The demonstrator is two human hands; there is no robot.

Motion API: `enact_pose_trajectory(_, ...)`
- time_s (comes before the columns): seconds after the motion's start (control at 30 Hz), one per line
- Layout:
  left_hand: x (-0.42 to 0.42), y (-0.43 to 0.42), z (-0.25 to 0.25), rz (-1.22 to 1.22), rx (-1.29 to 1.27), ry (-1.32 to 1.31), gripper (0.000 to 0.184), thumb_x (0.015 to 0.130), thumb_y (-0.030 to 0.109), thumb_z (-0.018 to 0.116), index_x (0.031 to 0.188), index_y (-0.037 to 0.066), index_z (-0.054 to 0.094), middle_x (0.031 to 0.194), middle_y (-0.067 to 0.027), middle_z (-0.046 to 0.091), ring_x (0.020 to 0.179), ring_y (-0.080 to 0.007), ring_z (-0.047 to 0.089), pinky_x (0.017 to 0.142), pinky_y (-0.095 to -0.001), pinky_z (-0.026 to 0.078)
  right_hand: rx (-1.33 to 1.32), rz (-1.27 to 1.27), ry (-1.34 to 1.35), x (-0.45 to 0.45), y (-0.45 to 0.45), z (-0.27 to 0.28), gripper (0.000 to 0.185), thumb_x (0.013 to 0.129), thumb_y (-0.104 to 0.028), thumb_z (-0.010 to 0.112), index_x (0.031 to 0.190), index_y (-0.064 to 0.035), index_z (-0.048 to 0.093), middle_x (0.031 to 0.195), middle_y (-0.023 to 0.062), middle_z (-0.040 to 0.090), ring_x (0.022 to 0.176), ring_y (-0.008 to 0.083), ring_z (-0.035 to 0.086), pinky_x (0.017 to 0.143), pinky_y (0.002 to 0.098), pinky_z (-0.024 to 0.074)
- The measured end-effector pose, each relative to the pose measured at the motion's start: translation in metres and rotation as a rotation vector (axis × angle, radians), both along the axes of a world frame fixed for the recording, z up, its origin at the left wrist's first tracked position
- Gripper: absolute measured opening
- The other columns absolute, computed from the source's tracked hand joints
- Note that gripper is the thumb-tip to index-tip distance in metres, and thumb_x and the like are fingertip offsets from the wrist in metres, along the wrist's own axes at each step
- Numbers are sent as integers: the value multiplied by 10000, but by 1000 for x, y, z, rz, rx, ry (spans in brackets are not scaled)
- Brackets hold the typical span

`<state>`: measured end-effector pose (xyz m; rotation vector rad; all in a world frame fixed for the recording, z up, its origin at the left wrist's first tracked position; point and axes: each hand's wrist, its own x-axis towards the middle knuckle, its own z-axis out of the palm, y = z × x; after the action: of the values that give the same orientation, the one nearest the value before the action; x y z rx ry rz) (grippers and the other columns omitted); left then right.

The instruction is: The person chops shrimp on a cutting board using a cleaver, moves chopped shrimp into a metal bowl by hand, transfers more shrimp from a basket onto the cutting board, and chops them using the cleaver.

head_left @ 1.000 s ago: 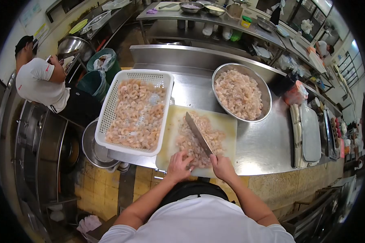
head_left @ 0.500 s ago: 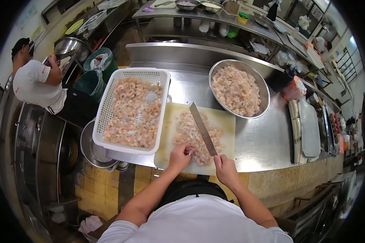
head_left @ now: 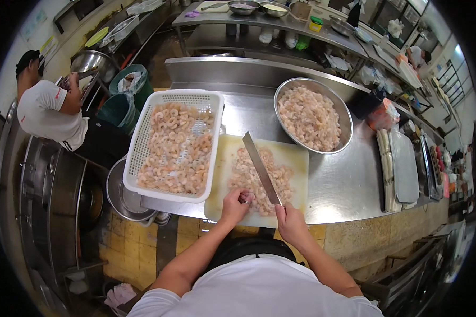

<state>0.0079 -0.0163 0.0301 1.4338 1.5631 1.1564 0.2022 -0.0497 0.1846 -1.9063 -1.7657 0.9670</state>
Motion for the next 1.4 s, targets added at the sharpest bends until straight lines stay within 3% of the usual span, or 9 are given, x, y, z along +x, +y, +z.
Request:
enact_pose_trajectory(0.17, 1, -2, -10, 13, 38, -97, 238, 864, 0, 822, 1061, 15, 689, 920, -89, 691, 756, -165, 678, 658, -307, 571, 37, 38, -59, 4, -2, -85, 457, 1086, -344, 589, 907, 72, 653, 795, 372, 663, 793, 574, 667, 717, 620, 515)
enact_pose_trajectory(0.37, -1, -4, -15, 3, 18, -95, 272, 853, -12, 824, 1081, 17, 679, 955, -93, 683, 785, -166, 681, 676, -307, 580, -51, 10, 10, 0, 1, -14, 481, 1099, -366, 556, 950, 77, 673, 821, 381, 660, 827, 568, 673, 722, 590, 514)
enact_pose_trajectory(0.47, -2, -7, -14, 20, 53, -86, 298, 843, -14, 833, 1094, 20, 675, 968, -96, 681, 800, -171, 682, 693, -309, 585, -11, 13, -12, 0, -5, -26, 490, 1089, -360, 568, 902, 79, 681, 816, 368, 672, 805, 580, 661, 735, 631, 516)
enact_pose_trajectory(0.57, 0, -6, -15, 19, 54, -87, 318, 832, -20, 839, 1098, 24, 671, 964, -92, 673, 808, -175, 680, 708, -311, 588, 40, 84, -63, 5, 2, -76, 474, 1098, -353, 572, 912, 73, 663, 788, 364, 654, 790, 564, 664, 702, 584, 505)
enact_pose_trajectory(0.77, -2, -7, -19, 20, 41, -86, 320, 821, -38, 836, 1082, 25, 662, 953, -85, 659, 807, -178, 670, 718, -312, 590, -12, 27, 17, -1, 8, -3, 441, 1081, -346, 580, 929, 52, 692, 825, 350, 678, 828, 557, 669, 732, 615, 509)
enact_pose_trajectory(0.97, 0, -4, -17, 32, 36, -109, 317, 821, -34, 839, 1077, 24, 660, 951, -86, 656, 801, -181, 667, 718, -313, 590, 23, 81, -62, 3, 4, -72, 446, 1080, -353, 586, 932, 56, 681, 816, 352, 674, 825, 563, 664, 724, 607, 509)
enact_pose_trajectory(1.17, -2, -5, -18, 21, 43, -84, 315, 821, -22, 848, 1068, 25, 657, 950, -86, 659, 792, -184, 668, 709, -317, 588, -47, 23, -41, 5, 11, 1, 466, 1085, -370, 559, 964, 63, 684, 834, 373, 674, 828, 579, 663, 739, 626, 510)
enact_pose_trajectory(1.37, -1, -3, -16, 24, 36, -95, 323, 820, -15, 853, 1075, 27, 659, 940, -89, 662, 784, -178, 665, 698, -312, 583, 46, 70, -113, 28, 14, -81, 473, 1103, -359, 557, 944, 74, 664, 787, 362, 657, 783, 567, 654, 700, 581, 507)
enact_pose_trajectory(1.4, -2, -1, -20, 27, 38, -98, 324, 821, -15, 853, 1079, 28, 661, 939, -88, 662, 782, -175, 663, 698, -312, 582, 20, 64, -99, 26, 18, -69, 476, 1104, -358, 554, 940, 74, 664, 788, 362, 657, 780, 566, 654, 703, 582, 507)
